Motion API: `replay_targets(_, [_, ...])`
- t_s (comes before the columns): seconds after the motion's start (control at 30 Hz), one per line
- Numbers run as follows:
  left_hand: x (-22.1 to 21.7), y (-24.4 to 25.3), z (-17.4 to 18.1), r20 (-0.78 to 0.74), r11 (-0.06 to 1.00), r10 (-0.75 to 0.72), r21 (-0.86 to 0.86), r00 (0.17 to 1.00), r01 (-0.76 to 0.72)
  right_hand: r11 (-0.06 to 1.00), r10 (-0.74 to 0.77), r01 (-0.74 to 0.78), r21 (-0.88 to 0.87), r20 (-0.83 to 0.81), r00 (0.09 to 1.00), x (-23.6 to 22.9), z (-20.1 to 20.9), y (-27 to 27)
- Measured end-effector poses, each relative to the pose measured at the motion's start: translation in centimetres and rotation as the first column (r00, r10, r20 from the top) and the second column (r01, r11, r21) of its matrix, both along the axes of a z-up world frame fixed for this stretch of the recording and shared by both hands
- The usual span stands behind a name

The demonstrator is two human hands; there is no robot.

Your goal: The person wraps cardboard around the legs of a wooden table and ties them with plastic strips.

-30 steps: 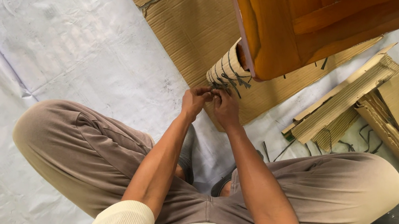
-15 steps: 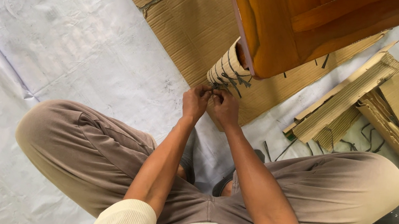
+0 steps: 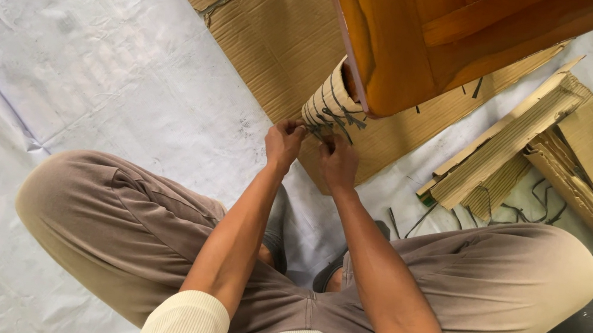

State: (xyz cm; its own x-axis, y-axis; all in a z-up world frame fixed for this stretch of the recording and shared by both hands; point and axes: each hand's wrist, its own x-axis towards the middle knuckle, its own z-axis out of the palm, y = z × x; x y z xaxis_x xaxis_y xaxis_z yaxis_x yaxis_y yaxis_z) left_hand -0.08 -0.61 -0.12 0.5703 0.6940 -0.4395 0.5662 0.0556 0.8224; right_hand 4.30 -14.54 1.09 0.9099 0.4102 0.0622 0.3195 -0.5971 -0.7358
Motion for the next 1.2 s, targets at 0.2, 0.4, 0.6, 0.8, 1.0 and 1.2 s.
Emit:
replay_targets(0.2, [1.1, 0.6, -0.5, 0.031, 0.993, 0.057, -0.109, 0.998, -0.053, 0.996, -0.046, 0.040, -0.077, -0.073, 0.996, 0.4, 0.6, -0.3])
replay_targets(0.4, [1.8, 0.8, -0.8, 0.050, 0.978, 0.124, -0.175, 0.991, -0.114, 0.997, -0.031, 0.028, -0.073, -0.036, 0.999, 0.2, 0.2, -0.9])
replay_targets(0.6, [2.4, 0.7, -1.0, 0.057, 0.975, 0.145, -0.176, 0.988, -0.133, 0.993, -0.043, 0.034, -0.116, -0.076, 0.996, -0.4, 1.1, -1.0])
replay_targets(0.8, [2.9, 0.5, -1.2, -0.012, 0.990, 0.131, -0.053, 0.991, -0.132, 0.992, 0.003, -0.010, -0.129, -0.058, 0.998, -1.0, 2.0, -0.9])
replay_targets(1.0, [2.7, 0.3, -1.5, -0.001, 0.980, 0.164, -0.112, 0.986, -0.163, 0.983, -0.046, 0.028, -0.184, -0.097, 0.994, -1.4, 2.6, -1.0])
replay_targets(1.2, [2.6, 0.1, -2.3, 0.156, 0.895, 0.282, -0.398, 0.947, -0.201, 0.982, -0.078, 0.051, -0.181, -0.145, 0.986, -1.8, 3.7, -1.1])
